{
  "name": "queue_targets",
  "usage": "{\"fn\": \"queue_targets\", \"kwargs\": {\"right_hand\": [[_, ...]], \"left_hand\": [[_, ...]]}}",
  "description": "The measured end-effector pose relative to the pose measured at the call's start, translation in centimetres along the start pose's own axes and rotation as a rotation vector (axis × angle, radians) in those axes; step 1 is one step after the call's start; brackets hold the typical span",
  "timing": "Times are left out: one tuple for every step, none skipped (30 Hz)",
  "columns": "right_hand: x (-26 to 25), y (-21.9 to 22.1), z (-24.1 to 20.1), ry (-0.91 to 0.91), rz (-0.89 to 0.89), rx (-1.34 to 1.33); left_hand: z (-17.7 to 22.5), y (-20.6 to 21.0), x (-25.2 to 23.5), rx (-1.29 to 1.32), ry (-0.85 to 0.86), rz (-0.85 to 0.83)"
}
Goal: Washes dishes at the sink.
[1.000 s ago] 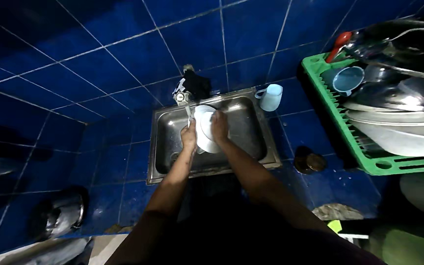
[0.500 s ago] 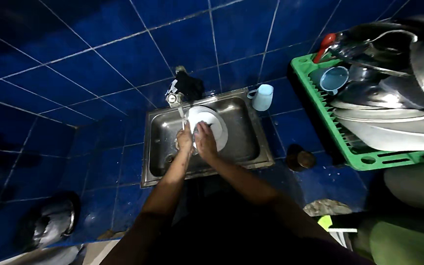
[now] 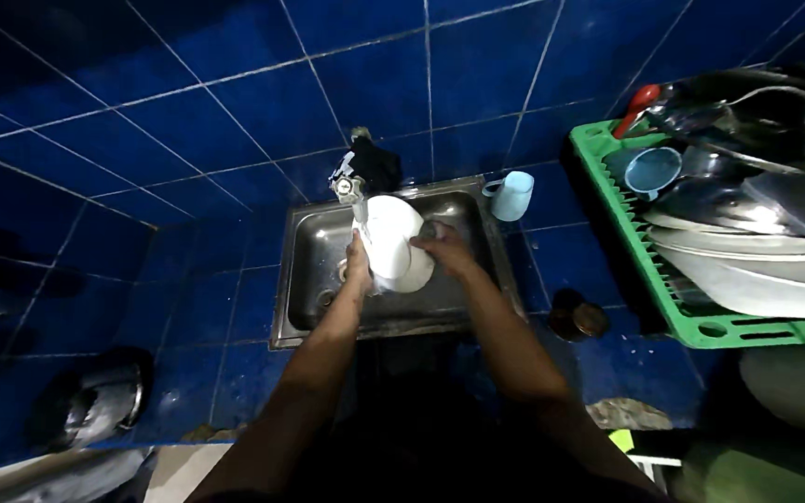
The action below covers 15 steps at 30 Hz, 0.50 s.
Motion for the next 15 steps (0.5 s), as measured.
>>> {"fn": "queue_targets", "kwargs": {"right_hand": [[1.0, 0.9, -0.9, -0.098, -0.023, 0.176], [1.9, 1.9, -1.5, -0.208, -0.049, 0.359], [2.6, 3.1, -1.4, -0.326, -0.073, 0.530], [3.1, 4.3, -0.9, -0.436, -0.092, 0.665], [3.3, 5.3, 0.0, -0.520, -0.113, 0.745], [3.2, 6.2, 1.1, -0.567, -0.145, 0.761], [3.2, 7.0, 2.2, -0.579, -0.185, 0.712], [3.1, 7.7, 3.3, -0.575, -0.206, 0.610], [2.9, 8.2, 4.3, -0.553, -0.187, 0.501], [2.7, 8.5, 4.8, -0.542, -0.118, 0.419], [2.4, 8.7, 4.8, -0.544, -0.008, 0.376], [2.3, 8.8, 4.5, -0.552, 0.102, 0.376], [2.2, 8.9, 4.1, -0.559, 0.167, 0.418], [1.9, 9.1, 3.6, -0.555, 0.190, 0.496], [1.1, 9.1, 3.2, -0.569, 0.226, 0.569]], "left_hand": [[0.5, 0.8, 0.7, 0.067, -0.056, -0.077], [1.5, 1.5, 1.8, 0.133, -0.109, -0.155], [2.4, 1.9, 2.8, 0.188, -0.158, -0.212], [3.2, 1.9, 3.7, 0.231, -0.192, -0.260], [3.6, 1.9, 4.1, 0.243, -0.213, -0.282], [3.5, 1.8, 4.0, 0.211, -0.233, -0.243], [2.8, 1.7, 3.7, 0.131, -0.247, -0.170], [2.0, 1.6, 3.5, 0.038, -0.234, -0.099], [1.5, 1.4, 3.5, -0.015, -0.213, -0.063], [1.5, 1.3, 3.7, -0.037, -0.178, -0.044], [1.9, 1.4, 3.9, -0.057, -0.123, -0.042], [2.2, 1.6, 4.3, -0.089, -0.055, -0.031], [2.4, 1.6, 4.7, -0.142, 0.014, -0.016], [2.7, 1.4, 4.9, -0.190, 0.073, -0.010], [3.3, 1.4, 5.0, -0.242, 0.143, 0.005]]}}
Point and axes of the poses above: each hand's wrist, its own x-axis away from the middle knuckle, its own y-axis out of the palm, z = x × y, the point moved 4 cm from there along -x, towards the middle knuckle, and after that the axes turned 14 degrees about z, right-handed, at the moved point
